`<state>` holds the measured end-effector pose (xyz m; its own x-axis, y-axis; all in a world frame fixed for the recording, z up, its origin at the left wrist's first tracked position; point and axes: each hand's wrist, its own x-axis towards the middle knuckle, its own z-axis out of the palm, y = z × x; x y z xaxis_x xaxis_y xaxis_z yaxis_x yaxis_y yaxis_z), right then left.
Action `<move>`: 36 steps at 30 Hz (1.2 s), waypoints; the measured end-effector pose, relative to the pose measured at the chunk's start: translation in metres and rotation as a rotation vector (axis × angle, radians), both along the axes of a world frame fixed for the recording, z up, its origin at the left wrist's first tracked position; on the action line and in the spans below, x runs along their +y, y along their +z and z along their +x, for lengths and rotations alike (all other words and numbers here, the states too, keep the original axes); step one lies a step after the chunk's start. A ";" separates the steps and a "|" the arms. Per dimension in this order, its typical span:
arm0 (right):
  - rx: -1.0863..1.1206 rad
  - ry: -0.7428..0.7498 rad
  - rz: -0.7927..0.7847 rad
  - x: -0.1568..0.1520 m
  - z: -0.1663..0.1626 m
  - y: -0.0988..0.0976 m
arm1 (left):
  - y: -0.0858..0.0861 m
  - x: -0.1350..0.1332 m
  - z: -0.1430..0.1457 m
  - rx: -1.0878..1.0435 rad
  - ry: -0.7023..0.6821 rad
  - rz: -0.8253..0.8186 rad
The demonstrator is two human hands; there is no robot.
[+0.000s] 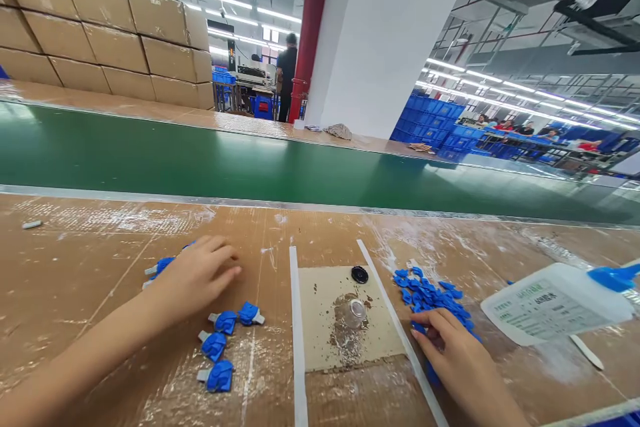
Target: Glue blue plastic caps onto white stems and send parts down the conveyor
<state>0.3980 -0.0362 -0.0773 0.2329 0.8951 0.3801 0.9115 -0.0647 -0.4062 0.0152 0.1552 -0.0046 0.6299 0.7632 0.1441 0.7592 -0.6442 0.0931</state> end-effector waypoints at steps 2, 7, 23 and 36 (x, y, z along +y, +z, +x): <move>-0.036 0.009 0.020 -0.002 0.000 0.000 | 0.004 -0.014 0.009 -0.070 -0.041 -0.152; -0.237 0.137 0.113 -0.010 -0.001 -0.002 | 0.002 -0.041 0.022 -0.016 -0.069 -0.278; 0.182 0.109 -0.027 -0.002 -0.007 0.017 | -0.022 -0.055 0.041 -0.024 -0.044 -0.054; 0.266 0.359 0.114 0.033 -0.064 0.024 | -0.017 -0.056 0.044 -0.671 0.076 -0.847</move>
